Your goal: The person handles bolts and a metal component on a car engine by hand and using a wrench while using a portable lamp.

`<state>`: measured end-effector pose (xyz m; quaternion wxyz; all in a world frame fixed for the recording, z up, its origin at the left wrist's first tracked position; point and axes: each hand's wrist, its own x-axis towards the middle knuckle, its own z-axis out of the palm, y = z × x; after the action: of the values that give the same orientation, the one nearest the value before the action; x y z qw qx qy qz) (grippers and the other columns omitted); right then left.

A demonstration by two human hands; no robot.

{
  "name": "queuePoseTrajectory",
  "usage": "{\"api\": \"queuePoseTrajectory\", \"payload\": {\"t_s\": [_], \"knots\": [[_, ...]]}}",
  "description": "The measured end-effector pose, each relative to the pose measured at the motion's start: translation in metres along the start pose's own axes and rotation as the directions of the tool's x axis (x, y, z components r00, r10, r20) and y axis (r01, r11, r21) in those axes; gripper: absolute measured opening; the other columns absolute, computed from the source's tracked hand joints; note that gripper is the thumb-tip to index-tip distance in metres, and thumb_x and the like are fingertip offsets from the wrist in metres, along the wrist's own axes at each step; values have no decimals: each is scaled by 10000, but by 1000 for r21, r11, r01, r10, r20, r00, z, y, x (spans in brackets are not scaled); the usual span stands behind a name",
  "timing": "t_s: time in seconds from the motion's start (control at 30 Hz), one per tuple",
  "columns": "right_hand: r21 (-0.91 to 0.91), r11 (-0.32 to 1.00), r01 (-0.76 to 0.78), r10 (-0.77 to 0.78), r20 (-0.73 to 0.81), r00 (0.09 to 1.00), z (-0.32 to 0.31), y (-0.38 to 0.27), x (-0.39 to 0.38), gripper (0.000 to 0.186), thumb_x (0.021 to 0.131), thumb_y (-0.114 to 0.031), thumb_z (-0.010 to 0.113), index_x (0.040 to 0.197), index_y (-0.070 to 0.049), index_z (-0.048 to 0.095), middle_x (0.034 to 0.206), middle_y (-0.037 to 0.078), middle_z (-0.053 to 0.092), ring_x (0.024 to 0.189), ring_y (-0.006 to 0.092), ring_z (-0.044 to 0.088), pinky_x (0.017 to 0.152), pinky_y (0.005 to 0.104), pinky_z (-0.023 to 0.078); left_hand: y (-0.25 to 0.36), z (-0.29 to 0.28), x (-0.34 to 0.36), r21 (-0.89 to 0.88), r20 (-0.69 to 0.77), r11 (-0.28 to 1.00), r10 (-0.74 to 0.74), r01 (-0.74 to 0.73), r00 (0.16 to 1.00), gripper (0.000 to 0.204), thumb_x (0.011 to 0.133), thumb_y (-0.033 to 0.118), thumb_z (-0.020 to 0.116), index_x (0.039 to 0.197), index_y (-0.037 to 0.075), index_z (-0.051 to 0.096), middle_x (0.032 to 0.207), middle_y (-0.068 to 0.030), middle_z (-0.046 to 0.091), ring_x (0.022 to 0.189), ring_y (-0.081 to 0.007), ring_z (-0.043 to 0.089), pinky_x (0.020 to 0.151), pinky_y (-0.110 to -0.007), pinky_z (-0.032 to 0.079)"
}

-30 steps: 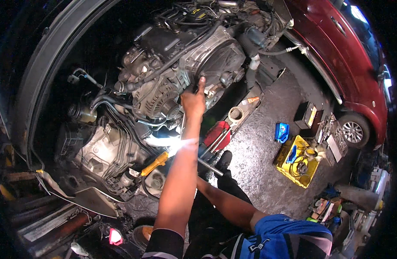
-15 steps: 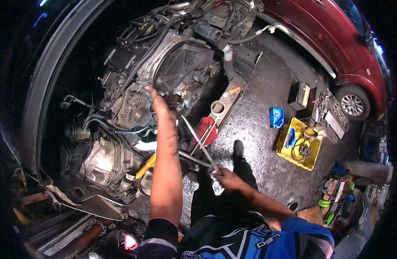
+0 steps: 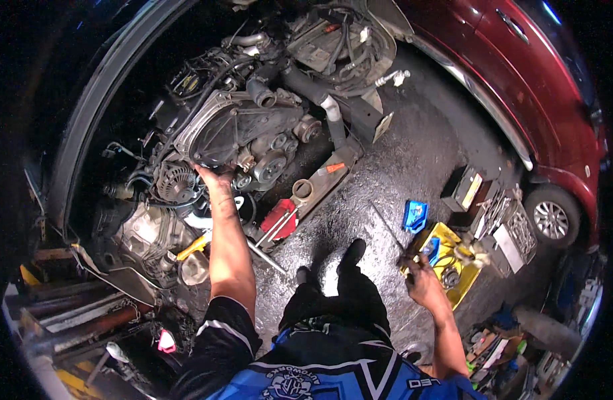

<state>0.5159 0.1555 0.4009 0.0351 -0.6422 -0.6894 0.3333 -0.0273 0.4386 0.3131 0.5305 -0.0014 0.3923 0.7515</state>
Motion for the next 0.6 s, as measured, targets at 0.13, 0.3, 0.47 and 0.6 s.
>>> {"api": "queuePoseTrajectory", "payload": {"t_s": [0.13,0.3,0.47,0.6], "knots": [[230,973,32,26,-244,969,-97,-15,16,378,797,-67,684,1154,-12,573,1108,260,647,1018,423,635,910,402,501,-8,4,2,11,-46,998,63,-63,997,842,858,794,358,1459,207,425,1490,-82,435,1336,-352,410,1018,-642,358],[309,892,330,9,-743,670,-183,-27,56,280,833,-81,729,1053,-31,563,995,35,570,923,152,524,815,281,446,-5,-11,9,-46,8,989,141,-140,990,842,876,769,370,1469,173,408,1484,-82,447,1335,-351,414,1044,-607,334],[258,353,899,-113,-942,314,-294,-92,109,285,948,-241,549,1164,-58,517,1088,181,605,965,279,582,936,445,441,-28,8,-1,-35,-50,992,123,-125,991,830,866,778,390,1495,238,351,1527,-71,372,1343,-334,394,998,-624,346],[590,-454,667,-527,-782,333,-367,-127,178,518,989,-311,445,1321,87,419,1321,277,505,1275,461,449,1101,604,332,-27,-4,1,-66,-123,976,199,-208,972,827,861,773,417,1497,250,338,1545,-71,333,1366,-334,356,984,-646,343]]}}
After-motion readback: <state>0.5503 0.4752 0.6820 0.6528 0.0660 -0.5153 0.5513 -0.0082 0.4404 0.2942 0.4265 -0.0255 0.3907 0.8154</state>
